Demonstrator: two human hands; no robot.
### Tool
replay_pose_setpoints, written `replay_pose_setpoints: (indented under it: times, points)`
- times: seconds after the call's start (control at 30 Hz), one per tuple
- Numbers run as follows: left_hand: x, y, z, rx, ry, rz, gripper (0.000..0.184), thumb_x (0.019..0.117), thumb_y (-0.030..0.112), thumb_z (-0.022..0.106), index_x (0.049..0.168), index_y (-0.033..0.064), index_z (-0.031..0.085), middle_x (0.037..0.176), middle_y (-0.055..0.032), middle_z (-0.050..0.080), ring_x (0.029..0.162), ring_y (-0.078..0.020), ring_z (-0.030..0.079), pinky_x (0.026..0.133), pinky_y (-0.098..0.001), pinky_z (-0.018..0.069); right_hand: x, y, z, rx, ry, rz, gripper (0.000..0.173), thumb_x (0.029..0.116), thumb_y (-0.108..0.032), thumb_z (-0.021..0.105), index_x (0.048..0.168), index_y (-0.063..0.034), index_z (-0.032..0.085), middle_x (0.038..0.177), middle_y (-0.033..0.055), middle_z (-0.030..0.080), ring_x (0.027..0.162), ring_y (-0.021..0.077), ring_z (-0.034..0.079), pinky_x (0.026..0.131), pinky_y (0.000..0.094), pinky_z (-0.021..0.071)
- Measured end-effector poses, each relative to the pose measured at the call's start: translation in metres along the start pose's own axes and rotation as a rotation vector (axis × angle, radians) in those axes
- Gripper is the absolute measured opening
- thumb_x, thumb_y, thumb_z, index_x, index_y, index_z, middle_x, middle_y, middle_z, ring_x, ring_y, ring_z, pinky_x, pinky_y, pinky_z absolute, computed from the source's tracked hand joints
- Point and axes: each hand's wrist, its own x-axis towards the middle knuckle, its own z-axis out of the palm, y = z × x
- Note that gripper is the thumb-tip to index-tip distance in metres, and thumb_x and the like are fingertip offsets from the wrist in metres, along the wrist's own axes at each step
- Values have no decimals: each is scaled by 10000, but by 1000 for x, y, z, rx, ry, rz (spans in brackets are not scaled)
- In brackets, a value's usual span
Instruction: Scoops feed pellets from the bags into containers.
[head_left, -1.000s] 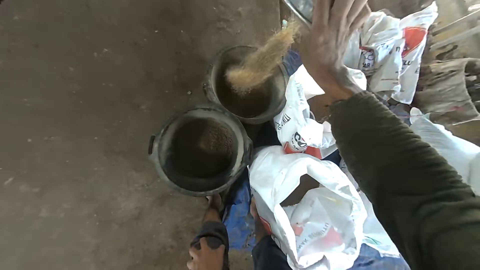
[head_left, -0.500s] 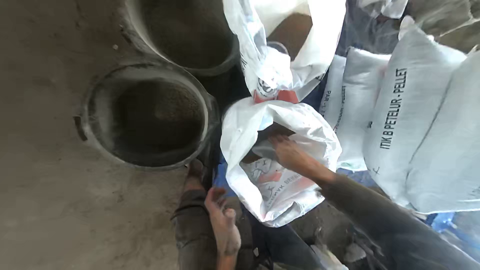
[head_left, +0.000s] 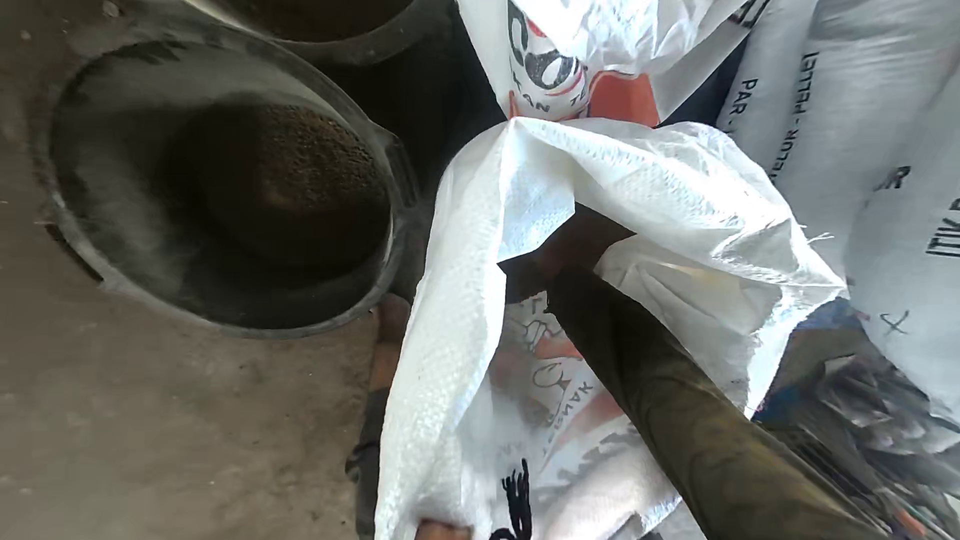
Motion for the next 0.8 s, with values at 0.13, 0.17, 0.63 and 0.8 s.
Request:
replay_pose_setpoints:
  times: [0.13,0.17,0.63,0.8]
  points:
    - [5,-6,4,-46,-24,36,322,818,-98,474,947,160,617,856,170,718,834,81,671,789,-149,563,17,40,73,274,-94,21,367,1026,-255,594,1256,20,673,1208,266,684,1153,400,654,1007,561,495]
    - [9,-8,2,-39,-35,48,285,813,-90,472,966,119,590,854,158,696,837,77,662,798,-151,555,25,29,43,328,-316,89,408,1047,-248,585,1354,20,605,1333,244,631,1270,352,589,1101,510,427]
    - [11,-28,-42,-29,-104,187,907,910,736,512,1405,-8,355,1181,95,666,1088,15,640,923,-228,562,1,16,-18,330,-555,-2,539,1020,-507,579,1107,7,717,1030,207,700,978,319,669,923,554,511]
    - [33,-95,-127,723,143,-55,847,935,566,603,1462,-79,448,1477,-374,421,1390,-539,389,1121,-676,325,-72,-17,-124,377,-272,192,402,1063,-314,555,1162,50,694,1115,218,695,1071,285,652,997,509,488]
